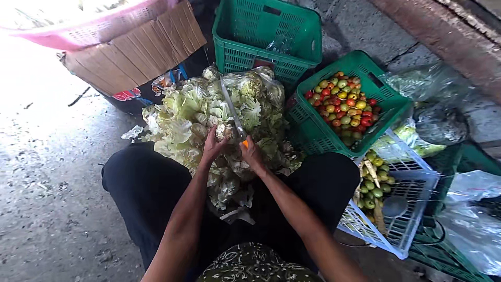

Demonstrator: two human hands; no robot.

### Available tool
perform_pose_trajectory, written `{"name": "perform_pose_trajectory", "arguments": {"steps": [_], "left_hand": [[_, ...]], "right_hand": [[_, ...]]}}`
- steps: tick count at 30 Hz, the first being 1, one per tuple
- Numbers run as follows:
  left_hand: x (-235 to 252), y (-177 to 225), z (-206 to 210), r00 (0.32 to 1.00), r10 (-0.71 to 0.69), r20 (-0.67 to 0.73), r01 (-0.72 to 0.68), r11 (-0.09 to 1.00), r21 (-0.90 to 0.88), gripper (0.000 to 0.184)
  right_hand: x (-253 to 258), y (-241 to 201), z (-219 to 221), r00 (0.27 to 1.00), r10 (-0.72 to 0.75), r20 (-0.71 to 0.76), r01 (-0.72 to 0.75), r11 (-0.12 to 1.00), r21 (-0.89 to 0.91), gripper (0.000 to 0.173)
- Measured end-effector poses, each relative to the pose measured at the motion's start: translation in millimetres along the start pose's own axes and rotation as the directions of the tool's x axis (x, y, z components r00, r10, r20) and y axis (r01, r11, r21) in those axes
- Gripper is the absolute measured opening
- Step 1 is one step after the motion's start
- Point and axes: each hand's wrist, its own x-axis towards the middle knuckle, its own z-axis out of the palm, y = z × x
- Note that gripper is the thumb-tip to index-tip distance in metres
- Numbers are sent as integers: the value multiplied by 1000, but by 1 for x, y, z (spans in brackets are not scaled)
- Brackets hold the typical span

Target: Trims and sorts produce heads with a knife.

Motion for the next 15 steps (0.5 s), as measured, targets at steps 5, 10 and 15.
{"name": "perform_pose_trajectory", "arguments": {"steps": [5,10,15], "left_hand": [[0,-7,0,1000,-14,2,14,998,-59,87],[2,-10,1,999,43,-21,-43,999,-11,86],[2,0,1,1000,0,-28,2,999,47,82]], "right_hand": [[1,-16,-11,992,-66,-107,61,997,-50,45],[12,4,18,992,-18,127,35,991,-130,43],[8,1,10,997,-70,20,73,947,-314,37]]}}
